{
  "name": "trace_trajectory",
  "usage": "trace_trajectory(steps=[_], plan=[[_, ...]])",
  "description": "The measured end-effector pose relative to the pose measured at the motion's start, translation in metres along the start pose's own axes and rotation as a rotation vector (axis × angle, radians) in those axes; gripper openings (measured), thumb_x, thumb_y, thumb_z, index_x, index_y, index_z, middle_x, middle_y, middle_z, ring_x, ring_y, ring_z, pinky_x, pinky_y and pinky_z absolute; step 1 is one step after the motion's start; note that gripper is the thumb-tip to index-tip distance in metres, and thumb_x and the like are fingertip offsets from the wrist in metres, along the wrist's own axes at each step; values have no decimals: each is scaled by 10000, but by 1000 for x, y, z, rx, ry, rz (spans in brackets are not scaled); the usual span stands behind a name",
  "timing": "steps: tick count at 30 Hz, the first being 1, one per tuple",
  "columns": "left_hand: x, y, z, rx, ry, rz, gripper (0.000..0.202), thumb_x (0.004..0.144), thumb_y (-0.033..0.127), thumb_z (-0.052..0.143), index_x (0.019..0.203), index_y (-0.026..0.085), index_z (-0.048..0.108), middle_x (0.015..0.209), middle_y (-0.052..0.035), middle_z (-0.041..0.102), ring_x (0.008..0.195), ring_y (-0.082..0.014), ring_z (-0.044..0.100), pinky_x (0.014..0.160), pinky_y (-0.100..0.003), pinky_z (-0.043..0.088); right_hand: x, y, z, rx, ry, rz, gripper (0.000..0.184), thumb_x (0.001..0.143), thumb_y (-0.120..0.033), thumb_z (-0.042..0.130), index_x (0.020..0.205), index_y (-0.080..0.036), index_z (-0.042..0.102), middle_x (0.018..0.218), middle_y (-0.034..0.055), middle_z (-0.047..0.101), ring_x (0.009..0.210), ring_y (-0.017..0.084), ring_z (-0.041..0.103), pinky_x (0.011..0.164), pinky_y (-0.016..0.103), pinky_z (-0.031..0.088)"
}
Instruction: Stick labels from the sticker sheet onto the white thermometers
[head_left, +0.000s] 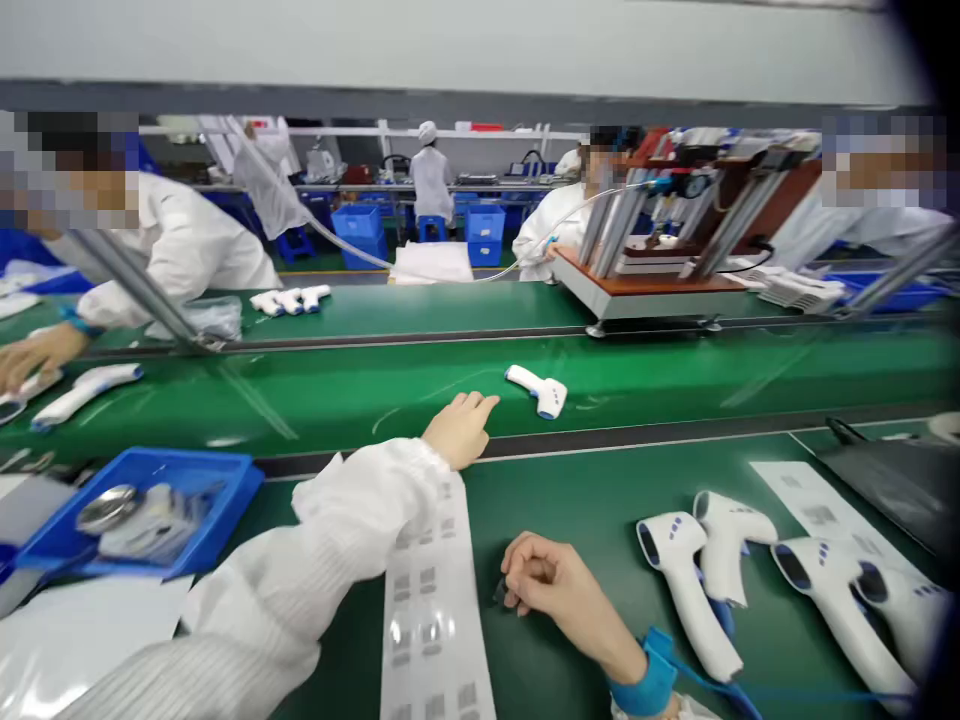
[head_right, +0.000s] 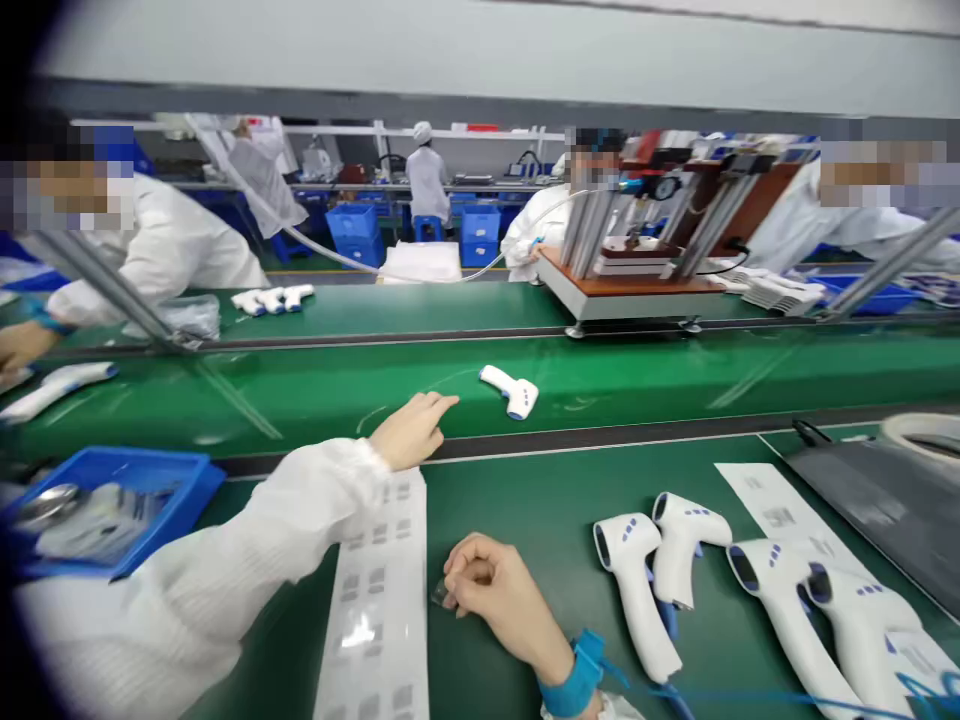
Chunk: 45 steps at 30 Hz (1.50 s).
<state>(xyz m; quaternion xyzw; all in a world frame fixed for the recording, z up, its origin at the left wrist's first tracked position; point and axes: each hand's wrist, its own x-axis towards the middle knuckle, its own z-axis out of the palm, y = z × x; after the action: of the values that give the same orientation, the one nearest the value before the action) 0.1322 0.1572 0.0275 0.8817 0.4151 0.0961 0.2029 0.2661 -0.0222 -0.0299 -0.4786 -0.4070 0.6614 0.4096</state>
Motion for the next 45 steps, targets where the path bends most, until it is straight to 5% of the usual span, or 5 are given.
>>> trace_trajectory(steps=[11,22,28,36,45], plan=[[157,6,80,-167,66,46,327,924,326,572,1208,164,578,1234,-101,586,1048,-223,605,878,-434,527,1,-12,-21,-105,174,-57,149,618,-62,604,590,-166,500,811,2,598,565,62,529,506,184,367],[-70,19,0,-949,213,-298,1058,730,361,732,1450,295,-40,760,22,602,413,-155,583,387,-304,508,-19,-13,-7,59,30,-142,184,706,-228,709,668,-155,545,796,-10,547,603,92,599,561,210,457],[-198,43,36,-1401,269,-478,1045,698,139,626,1505,371,4,822,16,558,492,-114,547,390,-256,514,-20,0,10,-29,-128,-78,249,766,-339,720,695,-157,566,872,7,543,653,101,611,588,226,483],[-219,39,92,-1495,374,-544,879,785,155,537,1507,370,84,886,4,557,478,-75,459,392,-196,410,-37,2,31,-110,-246,17,216,815,-307,667,702,-169,546,875,4,534,636,94,583,590,240,470],[-202,41,106,-1264,454,-400,680,872,249,575,1480,311,279,1590,-7,246,1476,-221,171,1199,-368,185,-27,-18,68,-560,-299,-141,138,754,-68,581,691,-188,555,868,9,637,732,119,559,613,223,418]])
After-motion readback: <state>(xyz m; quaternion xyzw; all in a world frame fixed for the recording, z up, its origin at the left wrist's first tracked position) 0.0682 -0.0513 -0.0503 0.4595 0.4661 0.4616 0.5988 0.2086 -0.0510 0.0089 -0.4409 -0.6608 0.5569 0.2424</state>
